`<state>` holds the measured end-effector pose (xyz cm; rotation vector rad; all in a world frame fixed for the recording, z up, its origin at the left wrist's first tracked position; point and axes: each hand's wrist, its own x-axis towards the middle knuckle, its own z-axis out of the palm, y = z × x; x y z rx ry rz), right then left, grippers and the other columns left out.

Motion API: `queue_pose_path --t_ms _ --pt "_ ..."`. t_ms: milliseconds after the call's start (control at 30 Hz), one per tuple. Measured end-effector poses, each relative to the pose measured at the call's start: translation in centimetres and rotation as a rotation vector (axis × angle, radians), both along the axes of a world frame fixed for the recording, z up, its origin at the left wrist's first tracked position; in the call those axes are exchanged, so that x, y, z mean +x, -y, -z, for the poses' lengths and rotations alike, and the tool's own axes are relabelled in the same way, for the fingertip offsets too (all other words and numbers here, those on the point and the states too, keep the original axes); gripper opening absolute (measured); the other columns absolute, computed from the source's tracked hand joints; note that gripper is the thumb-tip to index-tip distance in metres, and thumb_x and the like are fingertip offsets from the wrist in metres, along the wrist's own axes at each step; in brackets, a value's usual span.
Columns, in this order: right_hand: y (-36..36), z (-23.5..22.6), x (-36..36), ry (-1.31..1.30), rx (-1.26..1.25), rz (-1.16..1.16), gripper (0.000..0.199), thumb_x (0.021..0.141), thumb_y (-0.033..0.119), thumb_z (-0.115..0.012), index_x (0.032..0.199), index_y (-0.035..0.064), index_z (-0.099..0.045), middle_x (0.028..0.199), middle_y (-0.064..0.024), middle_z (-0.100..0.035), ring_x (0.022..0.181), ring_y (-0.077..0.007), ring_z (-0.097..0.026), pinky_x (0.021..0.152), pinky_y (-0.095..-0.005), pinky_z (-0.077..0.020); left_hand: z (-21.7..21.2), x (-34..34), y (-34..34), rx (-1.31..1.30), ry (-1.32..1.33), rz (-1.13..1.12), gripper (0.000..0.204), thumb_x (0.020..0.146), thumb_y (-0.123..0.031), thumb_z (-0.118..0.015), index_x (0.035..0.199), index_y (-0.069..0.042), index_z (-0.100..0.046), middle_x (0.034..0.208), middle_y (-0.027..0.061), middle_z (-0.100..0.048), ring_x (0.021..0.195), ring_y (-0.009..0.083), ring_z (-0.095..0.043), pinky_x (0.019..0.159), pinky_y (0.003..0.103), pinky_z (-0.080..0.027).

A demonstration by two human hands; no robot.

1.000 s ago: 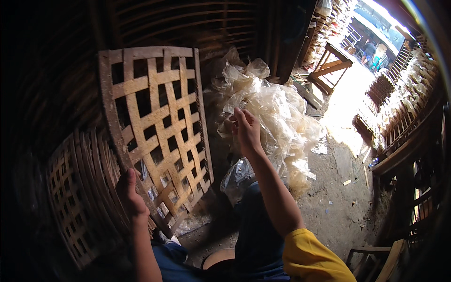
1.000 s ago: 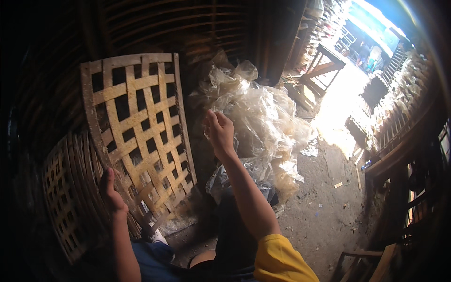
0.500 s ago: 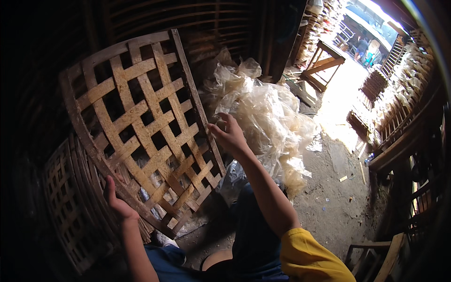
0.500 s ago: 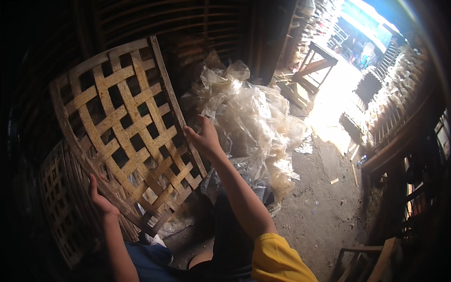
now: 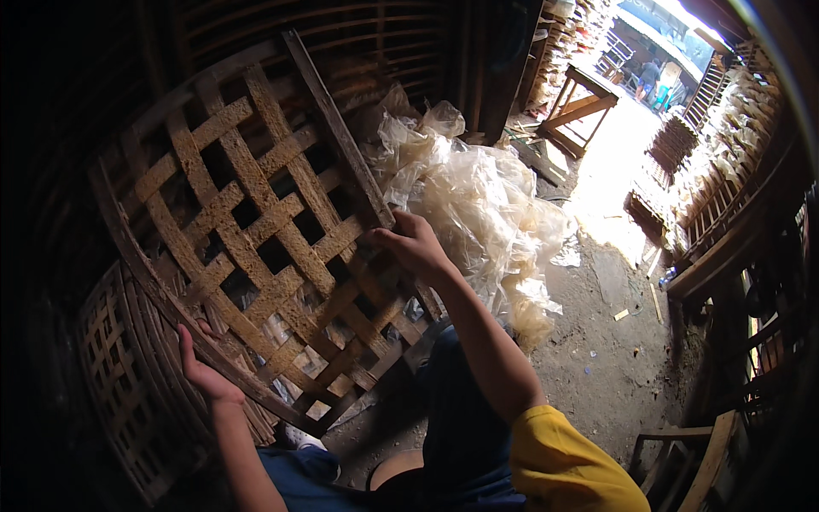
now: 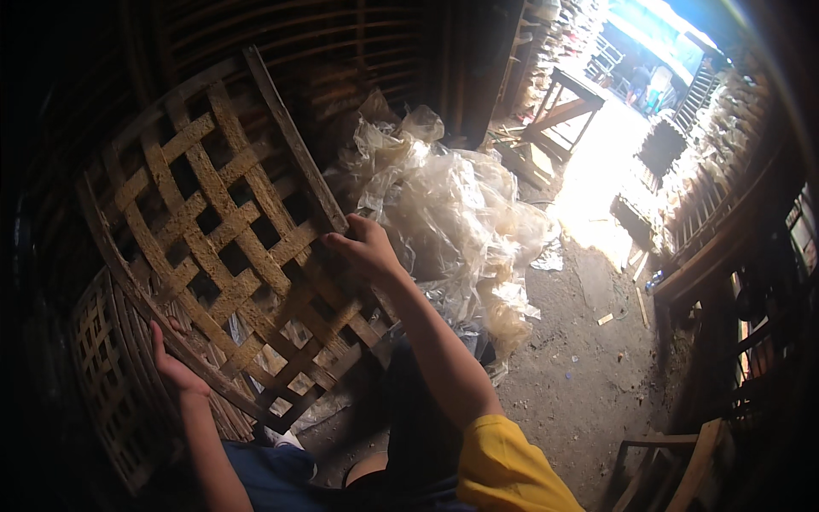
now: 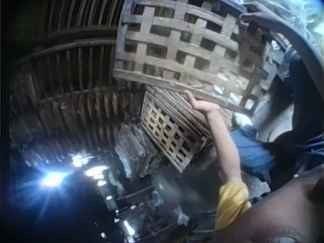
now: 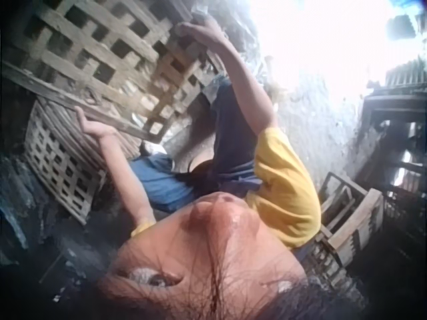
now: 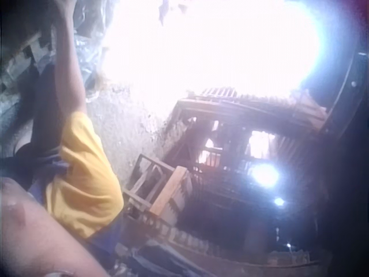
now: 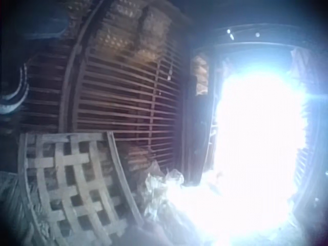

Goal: The person sits on the floor and assembles a wooden lattice panel by hand, inserting thin wooden strips into the grid and adjusting them to fit. The person repeatedly lifts and repositions the lattice to align the pieces.

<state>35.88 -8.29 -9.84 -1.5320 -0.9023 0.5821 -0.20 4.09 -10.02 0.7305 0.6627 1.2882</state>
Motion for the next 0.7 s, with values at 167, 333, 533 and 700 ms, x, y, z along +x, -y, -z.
queue_pose_path --t_ms 167,333,533,700 --pt "0.5 -1.4 -1.9 -0.215 0.206 -0.032 0.016 0.092 0.009 -0.070 0.103 -0.0007 -0.067 0.092 -0.0034 -0.071 0.083 -0.0085 -0.065 0.072 -0.0252 -0.0529 0.4 -0.1 -0.2 0.031 0.059 0.011 0.049 0.099 -0.048 -0.057 0.127 -0.008 -0.057 0.111 0.0011 -0.062 0.099 0.0154 -0.055 0.097 0.033 -0.041" --pt "0.9 -1.1 -1.7 -0.184 0.277 0.143 0.023 0.084 0.009 -0.074 0.103 -0.0026 -0.069 0.089 -0.0052 -0.071 0.080 -0.0100 -0.065 0.073 -0.0271 -0.0525 3.5 0.5 -1.6 0.088 -0.227 -0.097 0.073 0.099 -0.055 -0.050 0.152 -0.007 -0.037 0.150 0.0092 -0.046 0.132 0.0208 -0.045 0.110 0.040 -0.030" --pt "1.0 -3.4 -7.5 0.125 0.312 0.257 0.025 0.075 0.014 -0.077 0.091 -0.0013 -0.065 0.079 -0.0055 -0.067 0.074 -0.0107 -0.060 0.068 -0.0293 -0.0496 1.0 1.3 -0.4 0.372 -0.451 0.095 0.068 0.093 -0.047 -0.063 0.150 -0.018 -0.041 0.149 0.0039 -0.045 0.129 0.0214 -0.048 0.106 0.042 -0.038" --pt "0.1 -1.6 -14.7 0.716 0.319 0.245 0.022 0.076 0.016 -0.079 0.086 0.0080 -0.061 0.082 -0.0078 -0.062 0.075 -0.0267 -0.061 0.065 -0.0368 -0.0481 -0.6 4.7 3.6 0.423 -0.225 0.587 0.128 0.078 -0.068 -0.074 0.162 -0.013 0.005 0.169 0.0109 -0.005 0.153 0.0310 -0.018 0.120 0.055 -0.023"
